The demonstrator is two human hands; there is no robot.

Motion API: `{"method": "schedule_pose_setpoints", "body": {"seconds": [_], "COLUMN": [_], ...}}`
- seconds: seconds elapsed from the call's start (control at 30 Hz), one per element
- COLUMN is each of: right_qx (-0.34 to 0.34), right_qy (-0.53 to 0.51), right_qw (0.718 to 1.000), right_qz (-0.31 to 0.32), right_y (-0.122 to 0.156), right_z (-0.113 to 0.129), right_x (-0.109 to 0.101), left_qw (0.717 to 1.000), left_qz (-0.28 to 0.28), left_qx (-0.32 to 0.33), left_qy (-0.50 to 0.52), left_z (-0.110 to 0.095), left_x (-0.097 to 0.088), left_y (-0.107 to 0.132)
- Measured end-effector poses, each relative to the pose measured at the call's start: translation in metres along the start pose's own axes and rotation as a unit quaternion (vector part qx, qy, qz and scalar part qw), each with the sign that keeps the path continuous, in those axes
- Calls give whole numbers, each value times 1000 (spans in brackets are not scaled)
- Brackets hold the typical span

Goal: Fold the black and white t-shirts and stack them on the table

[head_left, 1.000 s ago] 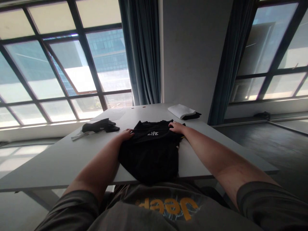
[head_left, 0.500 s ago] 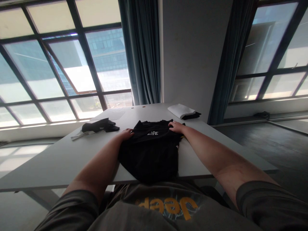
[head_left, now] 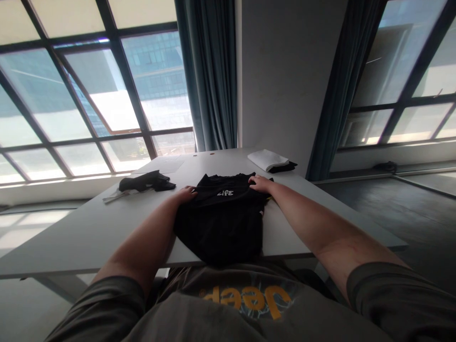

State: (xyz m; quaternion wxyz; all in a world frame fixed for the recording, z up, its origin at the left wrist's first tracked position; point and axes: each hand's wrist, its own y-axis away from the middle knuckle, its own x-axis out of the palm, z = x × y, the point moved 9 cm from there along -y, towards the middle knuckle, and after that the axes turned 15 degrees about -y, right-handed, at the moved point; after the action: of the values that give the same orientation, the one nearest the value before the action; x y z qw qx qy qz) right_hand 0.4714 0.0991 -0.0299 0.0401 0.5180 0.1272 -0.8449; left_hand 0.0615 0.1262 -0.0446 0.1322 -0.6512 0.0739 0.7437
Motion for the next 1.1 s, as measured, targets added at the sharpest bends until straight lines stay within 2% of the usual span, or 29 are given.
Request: {"method": "schedule_pose_setpoints", "body": {"seconds": [1.1], "right_qx": [-1], "right_qy": [-11], "right_qw": [1000], "right_qz": [-9], "right_y": [2], "right_z": [1], "right_x": [-4], "left_qw": [1000], "left_qz": [-3], "left_qx": [-3], "left_qy": [11], "left_z": [2], "left_x": [2], "left_y": [-5]}}
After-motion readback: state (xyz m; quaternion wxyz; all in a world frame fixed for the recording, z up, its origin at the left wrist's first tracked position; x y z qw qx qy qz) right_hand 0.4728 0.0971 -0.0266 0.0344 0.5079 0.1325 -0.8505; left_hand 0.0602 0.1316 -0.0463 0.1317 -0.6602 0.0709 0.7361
